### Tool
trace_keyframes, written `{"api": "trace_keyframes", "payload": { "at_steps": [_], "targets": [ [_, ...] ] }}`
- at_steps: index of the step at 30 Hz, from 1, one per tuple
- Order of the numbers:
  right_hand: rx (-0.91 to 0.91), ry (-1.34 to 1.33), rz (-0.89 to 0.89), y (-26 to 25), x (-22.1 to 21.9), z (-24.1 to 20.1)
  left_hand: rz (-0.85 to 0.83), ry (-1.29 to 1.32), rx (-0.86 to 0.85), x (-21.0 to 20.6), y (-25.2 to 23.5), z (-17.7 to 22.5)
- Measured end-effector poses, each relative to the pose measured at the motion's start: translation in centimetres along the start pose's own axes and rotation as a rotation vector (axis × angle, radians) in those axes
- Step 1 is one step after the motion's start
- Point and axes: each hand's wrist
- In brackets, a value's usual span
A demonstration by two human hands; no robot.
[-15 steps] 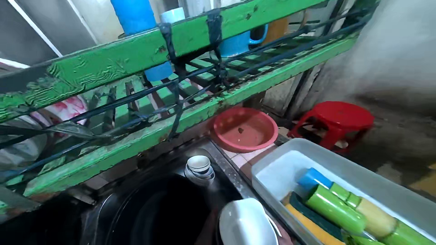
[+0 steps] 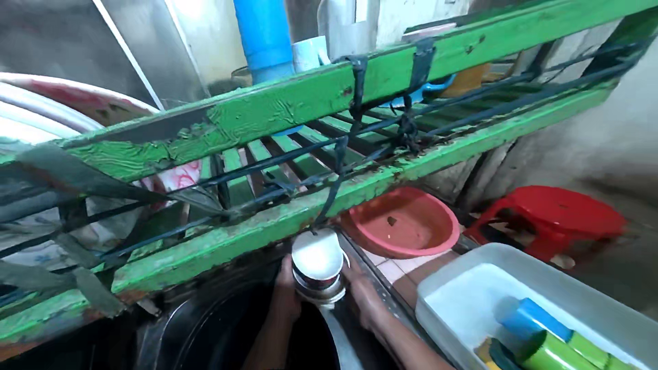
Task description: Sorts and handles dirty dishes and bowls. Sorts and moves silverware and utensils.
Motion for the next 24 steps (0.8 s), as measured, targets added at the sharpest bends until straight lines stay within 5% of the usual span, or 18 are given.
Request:
{"api": "trace_keyframes", "payload": {
  "at_steps": [4,11,19,24],
  "targets": [
    [0.098,0.04,0.02,-3.6,-1.5,0.2,0.061,0.053,-0.017,-1.2,-3.6,-1.9],
    [0.099,0.218,0.037,-5.2,-0.2,4.3,0.152,-0.257,0.177,-1.7,-4.1,-4.9],
    [0.145,0.158,0.006,-1.2,1.8,4.1,0.149,-0.19,0.263,1.5,6.5,-3.1],
    [-0.04,0.141,0.002,5.5,3.9,2.6,0.073,-0.237,0.339,4.9,14.5,-1.8]
  ]
}}
Point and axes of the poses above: each hand's wrist, its own y-axis away from the middle knuckle, its own x-axis out of the back of the hand, z = x × y, and after that the axes turned 8 degrees about z, right-handed
